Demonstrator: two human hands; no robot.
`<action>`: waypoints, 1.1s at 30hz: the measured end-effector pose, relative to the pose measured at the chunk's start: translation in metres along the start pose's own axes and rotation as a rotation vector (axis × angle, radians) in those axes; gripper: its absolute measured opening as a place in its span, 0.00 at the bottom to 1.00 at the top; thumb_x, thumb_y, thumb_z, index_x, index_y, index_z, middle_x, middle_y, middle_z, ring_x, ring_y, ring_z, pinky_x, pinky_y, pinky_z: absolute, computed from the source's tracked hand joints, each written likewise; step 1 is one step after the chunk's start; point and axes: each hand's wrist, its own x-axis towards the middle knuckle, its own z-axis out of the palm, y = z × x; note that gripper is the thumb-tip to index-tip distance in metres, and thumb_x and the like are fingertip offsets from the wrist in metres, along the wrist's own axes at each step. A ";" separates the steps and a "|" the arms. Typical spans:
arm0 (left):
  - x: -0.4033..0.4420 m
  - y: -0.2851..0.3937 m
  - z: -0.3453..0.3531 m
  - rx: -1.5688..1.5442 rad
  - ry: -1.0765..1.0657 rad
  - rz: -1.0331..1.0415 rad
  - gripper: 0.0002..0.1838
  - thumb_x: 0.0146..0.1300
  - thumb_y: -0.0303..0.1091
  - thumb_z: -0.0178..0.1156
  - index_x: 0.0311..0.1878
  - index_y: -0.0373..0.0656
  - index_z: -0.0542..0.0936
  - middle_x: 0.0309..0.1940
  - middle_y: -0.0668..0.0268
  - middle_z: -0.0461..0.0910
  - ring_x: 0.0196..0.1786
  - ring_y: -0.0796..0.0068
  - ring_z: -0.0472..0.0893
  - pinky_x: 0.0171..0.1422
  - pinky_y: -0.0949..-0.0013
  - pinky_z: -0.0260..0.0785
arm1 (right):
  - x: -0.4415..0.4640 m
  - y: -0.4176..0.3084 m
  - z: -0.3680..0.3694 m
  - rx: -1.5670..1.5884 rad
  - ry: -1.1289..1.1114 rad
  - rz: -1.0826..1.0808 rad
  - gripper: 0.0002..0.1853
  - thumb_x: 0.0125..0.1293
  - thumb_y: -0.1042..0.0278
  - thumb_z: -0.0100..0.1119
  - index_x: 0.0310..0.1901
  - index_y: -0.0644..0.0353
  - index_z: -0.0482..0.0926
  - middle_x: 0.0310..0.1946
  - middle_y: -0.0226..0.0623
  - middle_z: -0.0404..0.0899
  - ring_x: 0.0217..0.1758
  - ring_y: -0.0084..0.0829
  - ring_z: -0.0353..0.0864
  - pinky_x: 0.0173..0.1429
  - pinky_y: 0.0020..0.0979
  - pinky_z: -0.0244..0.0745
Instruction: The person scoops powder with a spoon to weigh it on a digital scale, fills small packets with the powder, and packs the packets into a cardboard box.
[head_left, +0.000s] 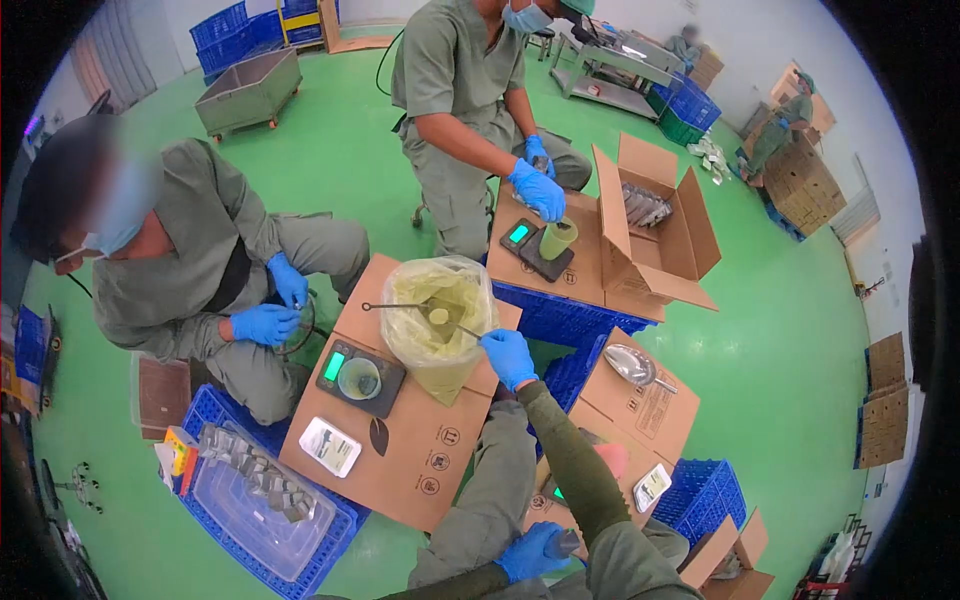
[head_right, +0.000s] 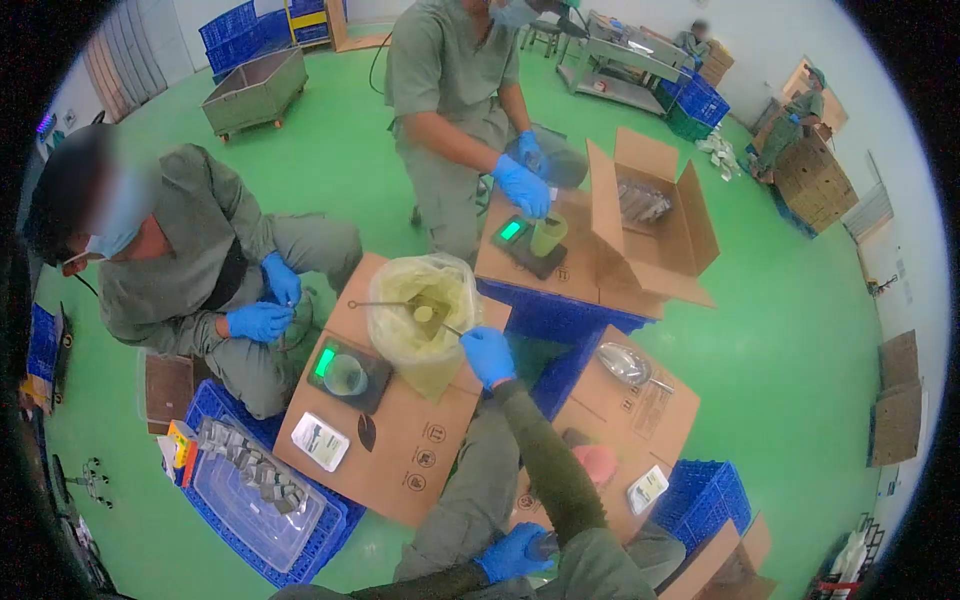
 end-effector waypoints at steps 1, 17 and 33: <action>0.001 -0.001 0.000 -0.021 -0.004 -0.009 0.30 0.56 0.49 0.74 0.55 0.41 0.76 0.49 0.52 0.77 0.54 0.45 0.76 0.59 0.50 0.71 | 0.000 0.000 -0.001 0.016 0.005 -0.005 0.13 0.63 0.62 0.66 0.38 0.66 0.89 0.31 0.47 0.88 0.33 0.33 0.87 0.43 0.35 0.80; 0.005 0.014 -0.005 0.193 -0.056 -0.002 0.30 0.56 0.43 0.75 0.56 0.37 0.77 0.49 0.49 0.78 0.55 0.46 0.78 0.60 0.52 0.71 | -0.014 -0.002 -0.047 0.201 0.040 -0.021 0.15 0.65 0.63 0.63 0.39 0.69 0.87 0.31 0.47 0.88 0.33 0.26 0.83 0.41 0.35 0.77; 0.003 0.006 0.008 0.196 -0.057 -0.036 0.24 0.58 0.35 0.74 0.53 0.40 0.75 0.48 0.57 0.76 0.53 0.61 0.78 0.61 0.59 0.72 | -0.209 0.062 -0.265 0.301 0.217 0.068 0.11 0.67 0.68 0.63 0.40 0.67 0.88 0.32 0.31 0.86 0.36 0.19 0.79 0.42 0.26 0.75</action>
